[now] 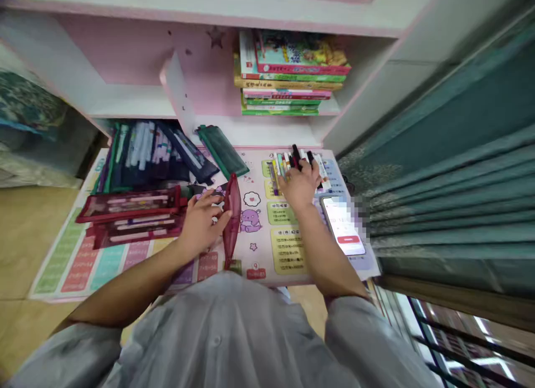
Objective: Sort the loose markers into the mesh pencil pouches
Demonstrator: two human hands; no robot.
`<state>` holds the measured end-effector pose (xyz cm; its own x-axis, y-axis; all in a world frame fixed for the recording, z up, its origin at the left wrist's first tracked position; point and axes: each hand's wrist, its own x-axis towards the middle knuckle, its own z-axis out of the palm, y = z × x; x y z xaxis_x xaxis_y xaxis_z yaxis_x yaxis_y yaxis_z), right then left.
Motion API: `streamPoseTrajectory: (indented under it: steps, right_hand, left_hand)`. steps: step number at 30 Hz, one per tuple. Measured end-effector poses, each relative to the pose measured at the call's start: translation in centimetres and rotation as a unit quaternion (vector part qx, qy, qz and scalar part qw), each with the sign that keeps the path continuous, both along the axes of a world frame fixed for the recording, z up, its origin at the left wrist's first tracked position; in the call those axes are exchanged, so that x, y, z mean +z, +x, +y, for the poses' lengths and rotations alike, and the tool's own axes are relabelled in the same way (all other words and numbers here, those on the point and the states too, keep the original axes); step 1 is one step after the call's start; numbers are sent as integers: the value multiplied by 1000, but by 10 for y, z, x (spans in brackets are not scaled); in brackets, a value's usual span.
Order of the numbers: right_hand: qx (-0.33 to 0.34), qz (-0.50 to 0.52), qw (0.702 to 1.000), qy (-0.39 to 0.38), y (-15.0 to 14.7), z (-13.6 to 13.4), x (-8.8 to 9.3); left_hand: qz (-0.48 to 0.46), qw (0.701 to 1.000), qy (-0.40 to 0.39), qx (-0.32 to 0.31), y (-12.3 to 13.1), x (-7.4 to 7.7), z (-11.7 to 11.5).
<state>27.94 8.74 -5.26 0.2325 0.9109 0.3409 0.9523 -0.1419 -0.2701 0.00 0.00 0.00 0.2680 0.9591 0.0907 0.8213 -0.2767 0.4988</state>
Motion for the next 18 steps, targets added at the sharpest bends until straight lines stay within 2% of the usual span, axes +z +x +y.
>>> streamPoseTrajectory:
  steps: [7,13,18]
  right_hand:
    - [45,-20,999,-13,-22,-5,1]
    - [28,-46,998,-46,-42,-5,4]
    - [46,-34,997,-55,-47,-8,8]
  left_hand:
    - [4,1000,-2,-2,-1,4,-1]
    - [-4,1000,0,-9,0,2,-2]
    - [-4,1000,-2,-10,-1,5,-3]
